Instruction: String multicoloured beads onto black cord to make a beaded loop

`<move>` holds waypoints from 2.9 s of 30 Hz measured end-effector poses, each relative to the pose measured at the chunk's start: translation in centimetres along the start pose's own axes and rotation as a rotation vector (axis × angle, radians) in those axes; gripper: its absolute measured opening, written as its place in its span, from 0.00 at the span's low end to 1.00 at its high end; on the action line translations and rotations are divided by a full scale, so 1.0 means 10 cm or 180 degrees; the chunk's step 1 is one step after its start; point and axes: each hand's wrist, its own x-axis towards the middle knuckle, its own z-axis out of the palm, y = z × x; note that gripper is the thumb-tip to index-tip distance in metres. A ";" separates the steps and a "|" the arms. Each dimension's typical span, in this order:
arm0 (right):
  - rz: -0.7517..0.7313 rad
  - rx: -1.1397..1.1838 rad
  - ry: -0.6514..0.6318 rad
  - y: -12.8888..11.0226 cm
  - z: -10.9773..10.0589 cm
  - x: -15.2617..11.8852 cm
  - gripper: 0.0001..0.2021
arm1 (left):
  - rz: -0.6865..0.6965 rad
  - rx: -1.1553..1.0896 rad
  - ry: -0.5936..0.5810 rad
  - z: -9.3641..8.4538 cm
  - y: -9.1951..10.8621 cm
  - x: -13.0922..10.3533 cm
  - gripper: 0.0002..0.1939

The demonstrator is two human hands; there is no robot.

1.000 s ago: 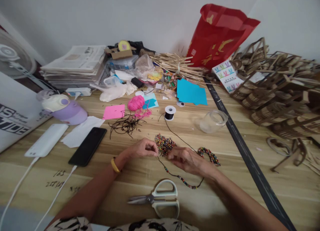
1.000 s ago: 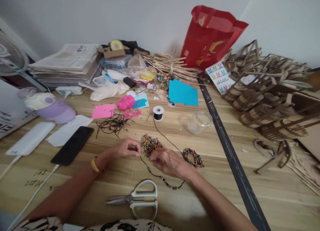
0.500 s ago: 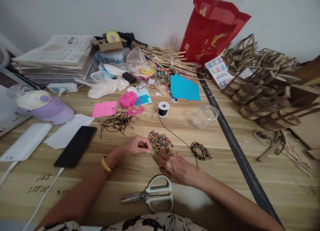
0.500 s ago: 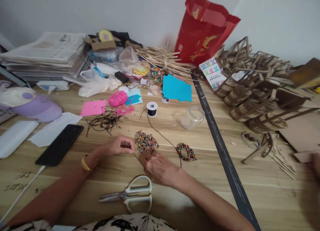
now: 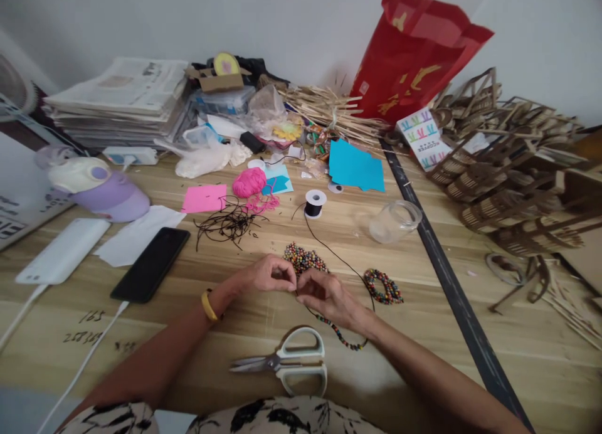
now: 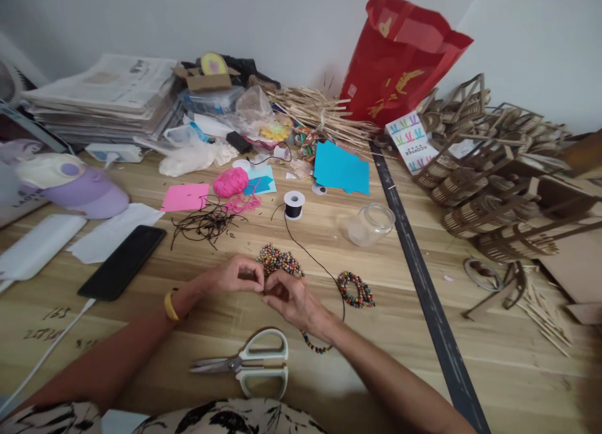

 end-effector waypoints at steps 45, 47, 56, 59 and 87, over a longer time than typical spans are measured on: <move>-0.1181 -0.0712 0.0742 0.36 0.18 0.06 0.06 | -0.0161 -0.0269 -0.0007 -0.05 -0.08 0.02 0.09; -0.1198 -0.0700 0.0731 0.36 0.18 0.06 0.06 | -0.0174 -0.0202 0.0042 -0.04 -0.07 0.01 0.08; -0.0769 -0.0335 0.1086 0.35 0.16 0.03 0.07 | -0.0181 -0.0264 0.0574 -0.15 0.03 -0.03 0.09; -0.0477 -0.0038 0.1292 0.33 0.14 0.04 0.09 | -0.0193 -0.0198 0.1012 -0.22 0.00 -0.05 0.09; -0.0194 0.0741 0.1436 0.32 0.11 0.09 0.12 | 0.0027 0.2751 0.1045 -0.04 0.03 -0.02 0.08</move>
